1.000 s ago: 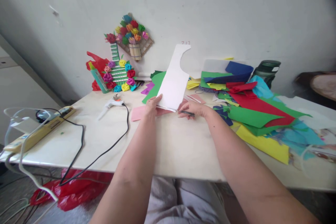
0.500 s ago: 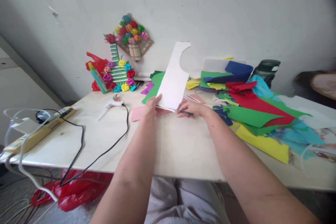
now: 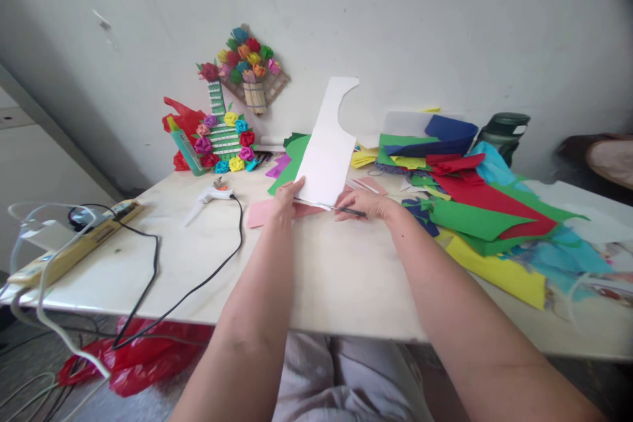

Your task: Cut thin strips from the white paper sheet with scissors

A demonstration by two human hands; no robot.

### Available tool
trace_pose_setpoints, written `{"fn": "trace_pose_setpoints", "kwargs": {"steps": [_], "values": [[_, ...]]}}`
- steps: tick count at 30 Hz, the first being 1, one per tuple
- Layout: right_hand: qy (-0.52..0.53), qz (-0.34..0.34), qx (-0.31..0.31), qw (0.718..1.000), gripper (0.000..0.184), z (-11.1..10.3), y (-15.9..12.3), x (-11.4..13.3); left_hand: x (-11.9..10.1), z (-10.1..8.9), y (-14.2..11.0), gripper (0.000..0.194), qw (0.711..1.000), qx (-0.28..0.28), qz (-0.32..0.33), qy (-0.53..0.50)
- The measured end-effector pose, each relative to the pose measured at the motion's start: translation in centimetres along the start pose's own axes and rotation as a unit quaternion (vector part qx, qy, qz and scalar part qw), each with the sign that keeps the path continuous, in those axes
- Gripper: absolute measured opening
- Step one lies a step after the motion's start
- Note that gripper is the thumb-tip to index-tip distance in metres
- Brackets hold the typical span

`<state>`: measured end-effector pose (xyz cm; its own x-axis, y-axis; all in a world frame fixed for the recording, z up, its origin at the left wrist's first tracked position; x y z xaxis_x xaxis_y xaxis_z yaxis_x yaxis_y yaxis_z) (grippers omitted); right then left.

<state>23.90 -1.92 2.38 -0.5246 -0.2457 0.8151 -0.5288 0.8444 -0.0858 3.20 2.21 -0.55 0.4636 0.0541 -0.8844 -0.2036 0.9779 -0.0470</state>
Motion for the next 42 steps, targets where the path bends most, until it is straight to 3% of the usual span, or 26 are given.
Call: {"fn": "trace_pose_setpoints", "kwargs": {"steps": [17, 22, 30, 42], "values": [[-0.027, 0.004, -0.001, 1.000, 0.048, -0.5, -0.7, 0.4, -1.3, -0.4, -1.3, 0.037, 0.996, 0.078, -0.009, 0.044], [-0.034, 0.002, 0.008, 0.999, 0.047, -0.5, -0.6, 0.5, -0.9, -0.5, -0.9, 0.039, 0.998, 0.051, -0.005, 0.036], [-0.055, -0.007, 0.006, 0.998, 0.046, -0.4, -0.3, 0.3, -0.8, 0.1, -1.1, 0.040, 0.998, 0.058, -0.029, 0.023], [-0.057, -0.001, 0.009, 0.998, 0.050, -0.2, 0.0, 0.0, -0.6, -0.1, -0.7, 0.035, 0.999, 0.039, 0.020, 0.021]]}}
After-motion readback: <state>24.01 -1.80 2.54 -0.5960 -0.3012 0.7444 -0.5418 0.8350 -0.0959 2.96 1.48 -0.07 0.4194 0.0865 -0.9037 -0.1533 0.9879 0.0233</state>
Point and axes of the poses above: each hand's wrist, its own y-axis towards the middle knuckle, its own z-axis out of the palm, x = y × z, the point moved 1 cm from there along y, towards the middle knuckle, and after that the axes turned 5 degrees about -x, right-handed, at the moved point
